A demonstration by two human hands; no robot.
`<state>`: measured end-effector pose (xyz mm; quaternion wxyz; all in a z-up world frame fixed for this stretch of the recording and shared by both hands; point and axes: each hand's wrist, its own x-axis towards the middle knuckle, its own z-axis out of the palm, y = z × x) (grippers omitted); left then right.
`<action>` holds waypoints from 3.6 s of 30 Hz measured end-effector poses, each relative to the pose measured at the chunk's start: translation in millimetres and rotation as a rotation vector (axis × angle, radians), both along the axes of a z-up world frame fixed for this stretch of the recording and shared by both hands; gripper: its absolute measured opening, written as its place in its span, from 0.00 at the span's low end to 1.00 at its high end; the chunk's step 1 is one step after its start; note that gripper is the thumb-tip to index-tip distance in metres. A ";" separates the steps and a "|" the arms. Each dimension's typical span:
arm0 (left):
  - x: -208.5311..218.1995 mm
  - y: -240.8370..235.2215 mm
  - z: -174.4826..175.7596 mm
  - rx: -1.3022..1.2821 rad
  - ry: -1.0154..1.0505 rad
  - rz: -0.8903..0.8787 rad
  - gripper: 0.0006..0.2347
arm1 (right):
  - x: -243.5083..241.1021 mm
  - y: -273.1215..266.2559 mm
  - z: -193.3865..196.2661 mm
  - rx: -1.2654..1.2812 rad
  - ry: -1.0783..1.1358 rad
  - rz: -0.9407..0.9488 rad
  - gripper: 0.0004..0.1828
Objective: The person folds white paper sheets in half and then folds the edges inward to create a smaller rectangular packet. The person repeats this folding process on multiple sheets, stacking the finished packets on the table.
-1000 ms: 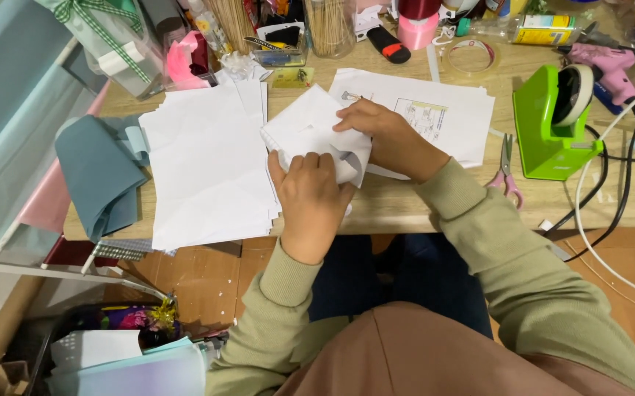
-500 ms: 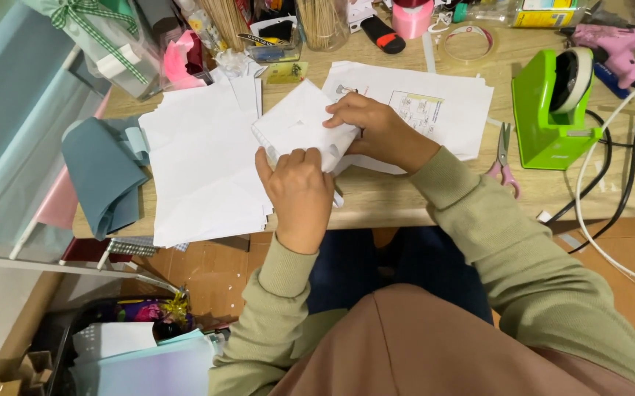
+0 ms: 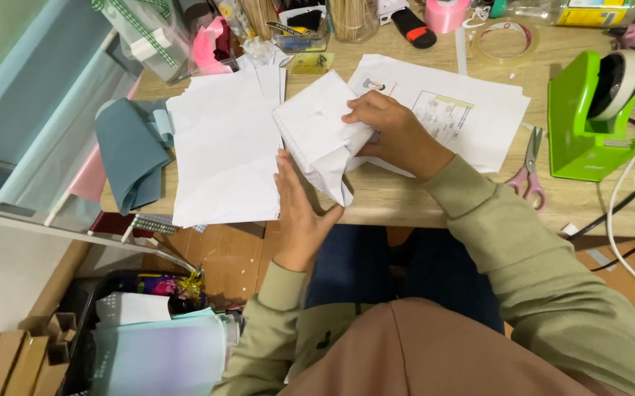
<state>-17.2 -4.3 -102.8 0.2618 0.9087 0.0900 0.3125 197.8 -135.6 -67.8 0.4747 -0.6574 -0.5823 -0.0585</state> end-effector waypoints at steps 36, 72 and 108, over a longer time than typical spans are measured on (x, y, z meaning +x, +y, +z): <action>-1.6 -60.3 -47.1 0.030 -0.260 0.109 0.19 | -27.4 6.2 9.6 -0.035 0.011 -0.142 0.26; 32.1 -9.4 -52.4 -0.327 -0.460 0.440 0.23 | -29.9 10.5 -5.4 0.017 -0.119 -0.220 0.28; 11.9 23.6 -53.1 0.046 -0.259 0.379 0.34 | -37.0 10.9 -1.6 0.002 -0.128 -0.262 0.27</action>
